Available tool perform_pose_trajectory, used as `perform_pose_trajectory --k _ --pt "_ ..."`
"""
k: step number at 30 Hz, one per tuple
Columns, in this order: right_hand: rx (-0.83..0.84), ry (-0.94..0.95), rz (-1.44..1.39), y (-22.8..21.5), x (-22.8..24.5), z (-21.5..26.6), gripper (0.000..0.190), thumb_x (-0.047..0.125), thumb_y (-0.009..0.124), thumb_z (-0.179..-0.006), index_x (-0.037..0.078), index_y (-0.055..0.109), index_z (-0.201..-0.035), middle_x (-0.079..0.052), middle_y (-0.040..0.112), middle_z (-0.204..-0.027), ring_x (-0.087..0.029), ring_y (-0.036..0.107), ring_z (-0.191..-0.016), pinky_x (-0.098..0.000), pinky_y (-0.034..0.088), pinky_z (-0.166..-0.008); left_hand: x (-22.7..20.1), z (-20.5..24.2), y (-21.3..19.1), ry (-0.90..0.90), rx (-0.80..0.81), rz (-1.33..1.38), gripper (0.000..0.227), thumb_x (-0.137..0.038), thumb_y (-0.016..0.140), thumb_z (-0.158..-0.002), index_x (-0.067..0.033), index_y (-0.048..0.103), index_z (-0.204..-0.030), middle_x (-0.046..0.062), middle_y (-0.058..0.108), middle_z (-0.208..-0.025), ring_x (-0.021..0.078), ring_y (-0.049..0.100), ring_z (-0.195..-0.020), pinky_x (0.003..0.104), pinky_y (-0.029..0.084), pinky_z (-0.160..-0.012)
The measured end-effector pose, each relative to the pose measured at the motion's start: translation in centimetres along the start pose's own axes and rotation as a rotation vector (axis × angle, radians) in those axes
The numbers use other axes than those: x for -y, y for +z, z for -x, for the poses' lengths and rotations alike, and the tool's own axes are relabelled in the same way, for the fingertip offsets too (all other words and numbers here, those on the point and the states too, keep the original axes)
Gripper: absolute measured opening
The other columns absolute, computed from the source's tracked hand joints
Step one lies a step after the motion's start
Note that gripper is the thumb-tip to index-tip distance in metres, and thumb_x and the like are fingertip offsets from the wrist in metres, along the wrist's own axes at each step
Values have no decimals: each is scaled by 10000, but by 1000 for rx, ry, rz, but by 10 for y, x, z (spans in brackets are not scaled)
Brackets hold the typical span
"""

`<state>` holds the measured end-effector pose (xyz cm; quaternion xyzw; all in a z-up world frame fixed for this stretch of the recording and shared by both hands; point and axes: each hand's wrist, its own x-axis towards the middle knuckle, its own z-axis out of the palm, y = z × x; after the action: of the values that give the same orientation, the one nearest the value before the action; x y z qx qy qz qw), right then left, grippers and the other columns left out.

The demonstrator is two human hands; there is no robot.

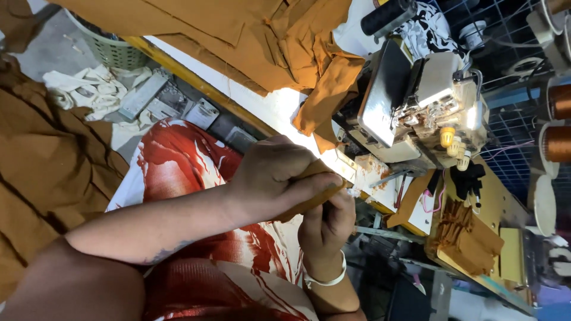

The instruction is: Trimming loose threads from brown fabric pieces using a hand tool at a sewing workstation.

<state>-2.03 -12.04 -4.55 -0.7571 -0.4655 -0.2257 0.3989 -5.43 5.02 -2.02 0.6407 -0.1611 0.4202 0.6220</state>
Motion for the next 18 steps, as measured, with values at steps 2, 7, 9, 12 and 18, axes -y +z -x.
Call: perform_pose_trajectory --k 2,7,9,12,18 --pt "-20 94 33 2 0 5 259 279 478 -1026 31 523 -1086 -58 495 -926 -166 479 -807 -304 405 -758 2 0 -1 -7 -15 -51 228 -188 624 -929 -72 636 -733 1 553 -581 139 538 -533 284 433 -575" --pt "36 199 -275 13 28 -23 177 249 448 -1036 88 450 -961 -32 464 -640 -90 452 -471 -207 361 -467 5 -2 -10 -45 16 -118 202 -268 603 -937 -112 667 -827 -43 618 -674 123 600 -613 304 460 -748" --pt "45 207 -306 13 28 -22 166 243 449 -1037 92 447 -969 -30 459 -649 -84 446 -468 -197 351 -455 4 -3 -12 -62 25 -81 213 -290 593 -939 -115 713 -923 -52 707 -770 120 689 -705 307 482 -785" --pt "31 270 -312 15 28 -19 151 228 470 -1031 79 454 -1017 -24 457 -664 -81 448 -489 -212 364 -491 6 1 -10 -231 80 74 207 -248 596 -919 -77 657 -820 -21 670 -738 116 650 -708 258 487 -682" --pt "-13 278 -344 21 26 -24 193 288 507 -1015 109 457 -962 -17 469 -582 -70 420 -483 -204 339 -504 13 0 -11 -235 53 48 303 -258 612 -913 -93 484 -694 -19 471 -598 122 473 -575 288 410 -587"
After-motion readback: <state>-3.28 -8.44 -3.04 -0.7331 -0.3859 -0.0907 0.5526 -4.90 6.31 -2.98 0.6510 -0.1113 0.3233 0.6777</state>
